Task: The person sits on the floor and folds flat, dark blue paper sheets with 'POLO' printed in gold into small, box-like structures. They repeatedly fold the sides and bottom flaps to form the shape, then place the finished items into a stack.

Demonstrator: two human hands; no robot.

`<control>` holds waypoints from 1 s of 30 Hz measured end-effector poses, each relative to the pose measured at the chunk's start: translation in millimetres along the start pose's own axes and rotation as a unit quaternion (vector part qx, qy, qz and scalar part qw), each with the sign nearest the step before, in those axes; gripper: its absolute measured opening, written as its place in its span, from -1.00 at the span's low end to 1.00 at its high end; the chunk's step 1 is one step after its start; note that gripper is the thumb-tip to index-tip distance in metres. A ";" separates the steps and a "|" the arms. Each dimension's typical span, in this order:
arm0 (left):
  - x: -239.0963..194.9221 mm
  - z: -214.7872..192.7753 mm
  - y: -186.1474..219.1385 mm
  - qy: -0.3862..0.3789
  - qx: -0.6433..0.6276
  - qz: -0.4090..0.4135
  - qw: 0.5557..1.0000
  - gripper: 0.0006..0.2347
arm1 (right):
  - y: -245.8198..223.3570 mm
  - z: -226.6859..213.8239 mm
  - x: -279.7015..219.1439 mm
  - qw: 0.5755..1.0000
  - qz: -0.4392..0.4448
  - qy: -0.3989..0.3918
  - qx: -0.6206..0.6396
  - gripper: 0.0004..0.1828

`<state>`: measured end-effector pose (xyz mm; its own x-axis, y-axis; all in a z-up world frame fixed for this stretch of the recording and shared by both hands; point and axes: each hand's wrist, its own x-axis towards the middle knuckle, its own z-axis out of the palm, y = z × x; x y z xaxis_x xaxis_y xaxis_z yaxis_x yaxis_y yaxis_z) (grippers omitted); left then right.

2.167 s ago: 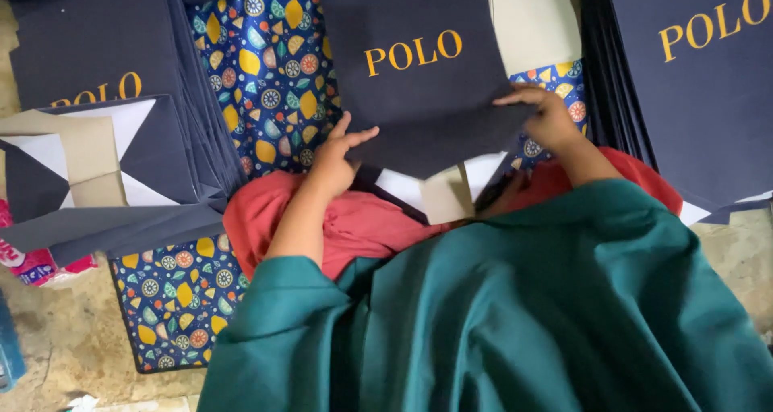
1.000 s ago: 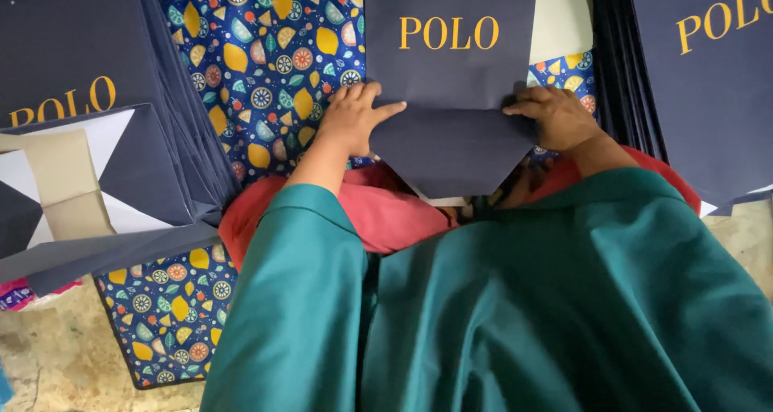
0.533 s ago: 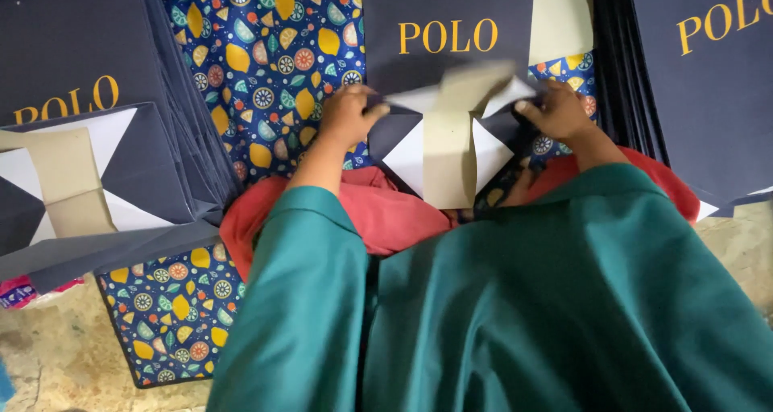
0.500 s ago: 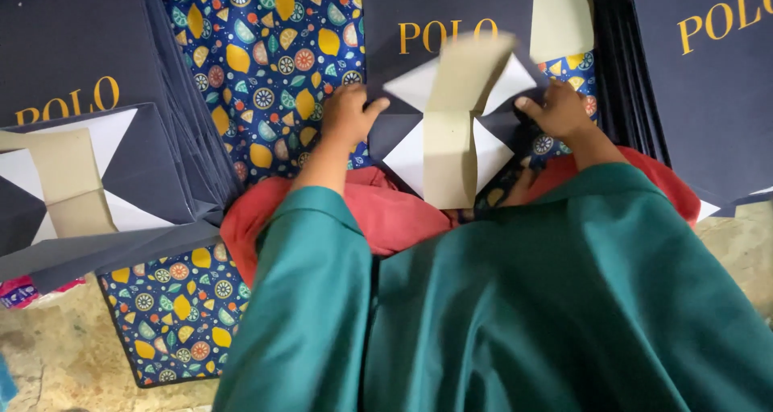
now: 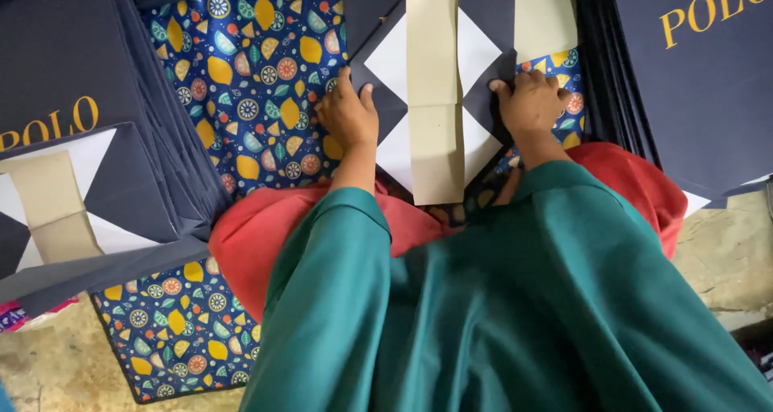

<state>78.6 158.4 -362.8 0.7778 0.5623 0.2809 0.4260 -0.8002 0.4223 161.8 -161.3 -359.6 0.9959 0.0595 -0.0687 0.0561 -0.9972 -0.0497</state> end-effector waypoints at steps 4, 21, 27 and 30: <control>-3.0 14.1 -5.6 0.057 0.024 0.023 0.998 -0.59 | -0.3 8.8 -0.7 0.995 -0.033 0.088 -0.018 -0.45; -0.9 1.6 -5.9 -0.043 -0.115 -0.102 0.987 -0.66 | -53.2 -7.9 -9.8 0.941 -0.301 0.057 0.144 -0.33; 1.9 -17.9 12.9 0.033 -0.006 0.065 0.997 -0.64 | -47.9 -1.2 -8.4 0.942 -0.305 0.002 0.143 -0.38; 3.7 -26.7 41.6 0.049 -0.063 0.320 0.944 -0.83 | -44.3 5.6 -1.3 0.946 -0.294 -0.038 0.134 -0.34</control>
<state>86.9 132.8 -321.2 0.8077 -0.0071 0.5895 -0.1806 -0.9548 0.2361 157.6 -117.0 -362.9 0.7898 0.6130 -0.0207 0.5683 -0.7440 -0.3516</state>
